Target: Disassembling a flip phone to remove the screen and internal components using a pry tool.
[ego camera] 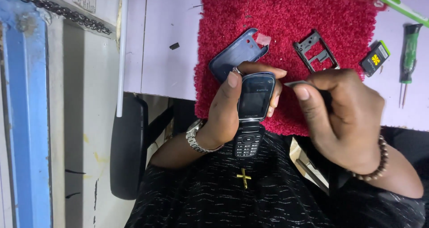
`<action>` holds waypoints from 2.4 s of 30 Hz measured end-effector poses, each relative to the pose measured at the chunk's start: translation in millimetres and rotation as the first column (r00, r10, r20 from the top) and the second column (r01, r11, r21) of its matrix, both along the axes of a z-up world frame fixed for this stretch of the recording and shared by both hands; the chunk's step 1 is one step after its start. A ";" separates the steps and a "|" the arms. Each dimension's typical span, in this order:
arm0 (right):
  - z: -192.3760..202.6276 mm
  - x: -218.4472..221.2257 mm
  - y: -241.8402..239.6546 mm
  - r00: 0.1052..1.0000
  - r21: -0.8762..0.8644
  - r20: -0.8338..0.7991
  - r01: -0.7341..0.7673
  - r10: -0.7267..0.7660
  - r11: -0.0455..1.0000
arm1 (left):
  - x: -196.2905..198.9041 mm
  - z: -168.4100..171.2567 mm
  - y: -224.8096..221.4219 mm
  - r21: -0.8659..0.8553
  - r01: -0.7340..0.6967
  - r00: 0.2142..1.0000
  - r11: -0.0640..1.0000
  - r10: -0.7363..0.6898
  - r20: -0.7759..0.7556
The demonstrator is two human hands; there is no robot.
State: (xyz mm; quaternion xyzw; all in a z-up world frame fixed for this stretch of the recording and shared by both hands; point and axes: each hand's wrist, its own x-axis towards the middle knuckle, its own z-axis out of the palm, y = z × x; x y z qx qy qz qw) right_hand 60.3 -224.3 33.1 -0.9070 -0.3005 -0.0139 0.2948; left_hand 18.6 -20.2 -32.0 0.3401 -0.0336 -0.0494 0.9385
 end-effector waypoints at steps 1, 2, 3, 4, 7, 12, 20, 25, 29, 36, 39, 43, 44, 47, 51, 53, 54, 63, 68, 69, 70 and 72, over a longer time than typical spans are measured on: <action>-1.3 0.6 3.7 1.000 -0.001 -0.001 0.001 -0.001 1.000 | -0.5 1.1 0.0 -0.001 0.001 1.000 1.000 -0.001 -0.001; -2.5 1.1 7.4 1.000 0.030 -0.011 -0.010 0.011 0.999 | -1.1 2.4 0.1 0.044 -0.010 1.000 0.999 0.011 -0.023; -3.7 2.1 11.4 1.000 0.063 -0.020 -0.023 0.025 0.998 | -1.5 3.9 0.5 0.091 -0.022 0.999 0.996 0.026 -0.043; -4.1 1.7 12.7 0.999 0.063 -0.019 -0.025 0.026 0.998 | -1.5 3.4 0.2 0.091 -0.023 0.999 0.996 0.027 -0.042; -5.6 -1.0 14.8 0.999 0.034 -0.040 -0.002 0.003 0.999 | -1.6 1.7 -1.2 0.101 -0.026 0.998 0.995 0.032 -0.054; -6.7 -3.6 17.2 1.000 0.014 0.008 0.029 -0.029 0.999 | -2.0 1.3 -2.5 0.090 -0.036 0.998 0.995 0.041 -0.051; -2.7 -5.2 26.9 0.996 -0.126 0.078 0.042 -0.032 0.991 | -4.0 -0.5 -7.2 0.132 -0.072 0.994 0.989 0.082 -0.072; -16.5 -8.9 25.7 0.942 -0.102 0.331 -0.017 0.050 0.995 | -6.6 -4.8 -11.9 0.159 -0.123 0.989 0.980 0.134 -0.059; -11.2 -2.6 19.2 0.992 -0.015 0.120 -0.023 0.025 1.000 | -6.1 -3.7 -10.4 0.119 -0.094 0.995 0.988 0.099 -0.033; -9.5 -1.4 17.9 1.000 -0.028 0.021 -0.017 0.018 0.999 | -8.1 -4.0 -12.3 0.117 -0.108 0.993 0.987 0.112 -0.031; -12.1 -1.6 26.2 0.945 -0.028 0.295 -0.137 0.139 0.990 | -8.9 -8.4 -11.3 0.240 -0.109 0.993 0.965 0.116 -0.013; -8.4 1.0 21.8 0.983 -0.049 0.170 -0.065 0.072 0.997 | -7.5 -4.9 -13.5 0.190 -0.112 0.992 0.975 0.121 -0.034; -6.5 4.1 20.9 0.998 0.049 0.026 -0.063 0.062 0.997 | -7.4 -2.6 -13.0 0.129 -0.104 0.994 0.986 0.108 -0.021; -4.4 13.0 20.4 0.977 0.202 -0.194 -0.048 0.088 0.978 | -5.5 -0.6 -13.2 0.052 -0.091 0.996 0.994 0.092 0.001; -8.8 17.8 17.9 0.906 0.292 -0.414 0.042 0.086 0.956 | -3.8 0.8 -9.7 0.063 -0.070 0.997 0.996 0.068 0.038; -6.0 18.7 20.4 0.889 0.315 -0.447 0.052 0.100 0.948 | -2.6 -0.7 -10.5 0.035 -0.070 0.996 0.997 0.068 0.053; -4.7 19.5 21.9 0.870 0.338 -0.480 0.062 0.115 0.939 | -1.6 -1.6 -10.6 0.006 -0.069 0.995 0.998 0.068 0.068; -9.1 8.8 23.0 0.963 0.038 0.216 -0.176 0.164 0.984 | -0.3 -9.0 -6.2 -0.019 0.006 0.998 1.000 -0.007 -0.059; -3.6 -2.5 23.7 0.998 0.070 0.048 -0.034 0.031 0.997 | -4.3 -0.4 -10.9 0.118 -0.080 0.996 0.990 0.085 -0.037; -2.3 -4.3 26.9 0.999 0.075 0.040 -0.011 0.008 0.997 | -5.0 0.1 -12.2 0.159 -0.112 0.991 0.981 0.121 -0.050; -7.5 -6.9 27.5 0.999 0.075 0.042 -0.013 0.010 0.997 | -6.2 -1.0 -13.3 0.160 -0.114 0.991 0.981 0.123 -0.049; -17.9 -10.1 30.2 0.928 -0.028 0.365 -0.070 0.075 0.997 | -6.9 -2.7 -14.0 0.156 -0.124 0.988 0.980 0.136 -0.069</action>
